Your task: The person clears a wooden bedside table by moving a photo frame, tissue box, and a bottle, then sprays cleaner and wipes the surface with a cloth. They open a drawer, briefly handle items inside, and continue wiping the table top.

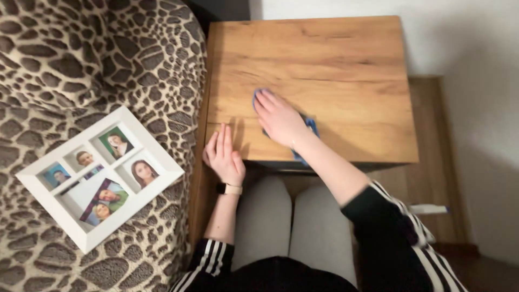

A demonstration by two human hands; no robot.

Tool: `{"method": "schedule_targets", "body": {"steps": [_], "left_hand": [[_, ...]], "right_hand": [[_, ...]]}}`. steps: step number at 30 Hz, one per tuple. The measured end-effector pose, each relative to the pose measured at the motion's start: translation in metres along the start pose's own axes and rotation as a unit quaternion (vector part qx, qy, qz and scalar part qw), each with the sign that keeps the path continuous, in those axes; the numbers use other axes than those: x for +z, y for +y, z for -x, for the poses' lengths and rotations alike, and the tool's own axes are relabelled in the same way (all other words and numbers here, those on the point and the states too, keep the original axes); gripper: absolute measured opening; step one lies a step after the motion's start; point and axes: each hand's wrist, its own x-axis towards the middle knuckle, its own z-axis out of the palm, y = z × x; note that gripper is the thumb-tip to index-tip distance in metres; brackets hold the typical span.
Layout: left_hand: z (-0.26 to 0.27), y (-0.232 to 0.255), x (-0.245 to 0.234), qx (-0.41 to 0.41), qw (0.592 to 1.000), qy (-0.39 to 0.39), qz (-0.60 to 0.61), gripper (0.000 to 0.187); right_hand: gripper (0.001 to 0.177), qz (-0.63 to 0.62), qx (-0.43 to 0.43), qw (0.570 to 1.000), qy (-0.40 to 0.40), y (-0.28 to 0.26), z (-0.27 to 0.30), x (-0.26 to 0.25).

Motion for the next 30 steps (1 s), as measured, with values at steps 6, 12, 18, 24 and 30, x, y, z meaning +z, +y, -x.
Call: {"method": "schedule_targets", "body": {"steps": [6,12,18,24,30], "left_hand": [[0.000,-0.002,0.002,0.014,1.000,0.018,0.022,0.067],[-0.003,0.005,0.004,-0.010,0.999,0.035,0.004,0.069],[-0.006,0.003,0.007,-0.023,0.999,0.028,-0.017,0.071],[-0.002,0.000,0.013,-0.027,0.998,0.024,-0.051,0.074],[-0.001,0.001,0.018,-0.040,0.997,0.037,-0.054,0.077]], "right_hand": [[0.059,0.015,0.102,0.995,-0.004,0.019,0.109,-0.039],[0.049,0.300,0.246,0.915,-0.107,0.177,0.159,-0.016],[0.050,0.125,0.348,0.929,0.002,0.332,0.119,0.018],[0.054,0.230,0.317,0.920,-0.026,0.377,0.058,0.052],[0.053,0.108,0.187,0.976,-0.006,0.280,-0.035,0.063]]}}
